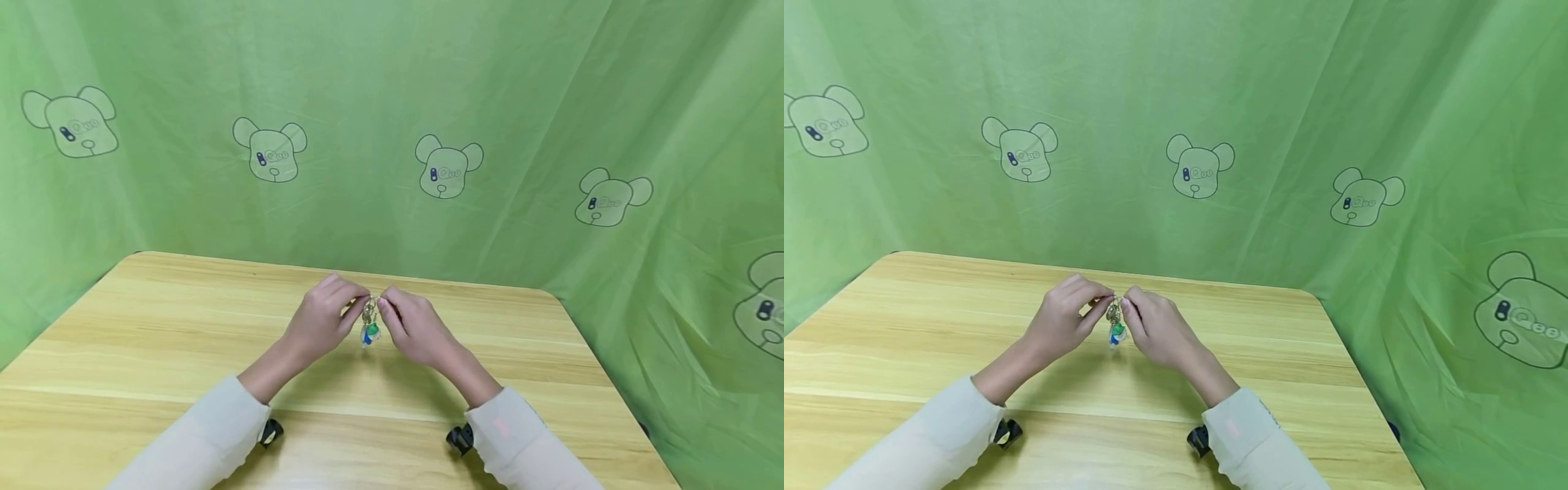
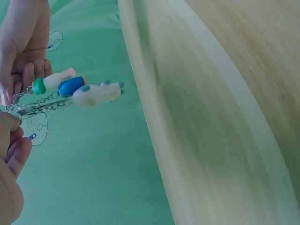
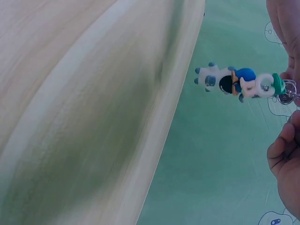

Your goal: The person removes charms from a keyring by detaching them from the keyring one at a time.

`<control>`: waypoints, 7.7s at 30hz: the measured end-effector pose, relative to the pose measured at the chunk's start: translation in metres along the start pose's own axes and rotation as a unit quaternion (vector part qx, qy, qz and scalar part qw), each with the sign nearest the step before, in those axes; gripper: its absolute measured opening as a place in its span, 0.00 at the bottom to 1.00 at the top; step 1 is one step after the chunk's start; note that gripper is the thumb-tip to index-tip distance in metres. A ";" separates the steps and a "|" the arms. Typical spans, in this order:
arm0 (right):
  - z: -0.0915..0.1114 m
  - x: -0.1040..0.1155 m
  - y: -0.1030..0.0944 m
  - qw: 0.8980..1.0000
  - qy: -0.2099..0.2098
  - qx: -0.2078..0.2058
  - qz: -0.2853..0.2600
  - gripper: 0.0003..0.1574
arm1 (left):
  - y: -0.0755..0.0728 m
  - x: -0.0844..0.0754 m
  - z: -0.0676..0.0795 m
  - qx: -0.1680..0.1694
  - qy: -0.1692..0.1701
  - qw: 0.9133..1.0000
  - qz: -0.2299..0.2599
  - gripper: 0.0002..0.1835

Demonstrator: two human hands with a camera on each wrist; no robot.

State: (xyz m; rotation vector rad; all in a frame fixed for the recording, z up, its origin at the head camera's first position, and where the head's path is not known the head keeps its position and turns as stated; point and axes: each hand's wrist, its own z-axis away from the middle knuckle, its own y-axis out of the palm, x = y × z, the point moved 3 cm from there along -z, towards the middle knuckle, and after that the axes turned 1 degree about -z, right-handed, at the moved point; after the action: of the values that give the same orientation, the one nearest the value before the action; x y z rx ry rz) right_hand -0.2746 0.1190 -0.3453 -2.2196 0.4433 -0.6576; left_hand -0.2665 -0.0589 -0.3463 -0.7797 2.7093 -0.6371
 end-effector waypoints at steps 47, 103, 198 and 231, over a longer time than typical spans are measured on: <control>0.007 -0.007 0.001 1.000 0.018 0.005 -0.008 0.12 | 0.004 0.001 0.002 0.053 -0.051 0.996 0.042 0.03; 0.011 -0.007 0.002 1.000 0.003 0.022 -0.019 0.14 | 0.005 0.002 0.005 0.060 -0.075 0.994 0.048 0.03; 0.046 -0.141 -0.005 0.885 0.372 0.269 -0.083 0.19 | 0.003 0.007 0.006 0.089 -0.083 0.991 0.061 0.04; 0.022 -0.067 0.008 0.978 0.117 0.173 0.018 0.09 | 0.003 0.012 0.007 0.089 -0.097 0.989 0.063 0.03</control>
State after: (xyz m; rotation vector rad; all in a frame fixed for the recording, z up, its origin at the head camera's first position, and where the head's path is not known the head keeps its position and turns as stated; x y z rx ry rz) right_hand -0.3163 0.1596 -0.3855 -1.8097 0.4472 -0.9087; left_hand -0.2748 -0.0654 -0.3555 -0.5886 2.4629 -0.7220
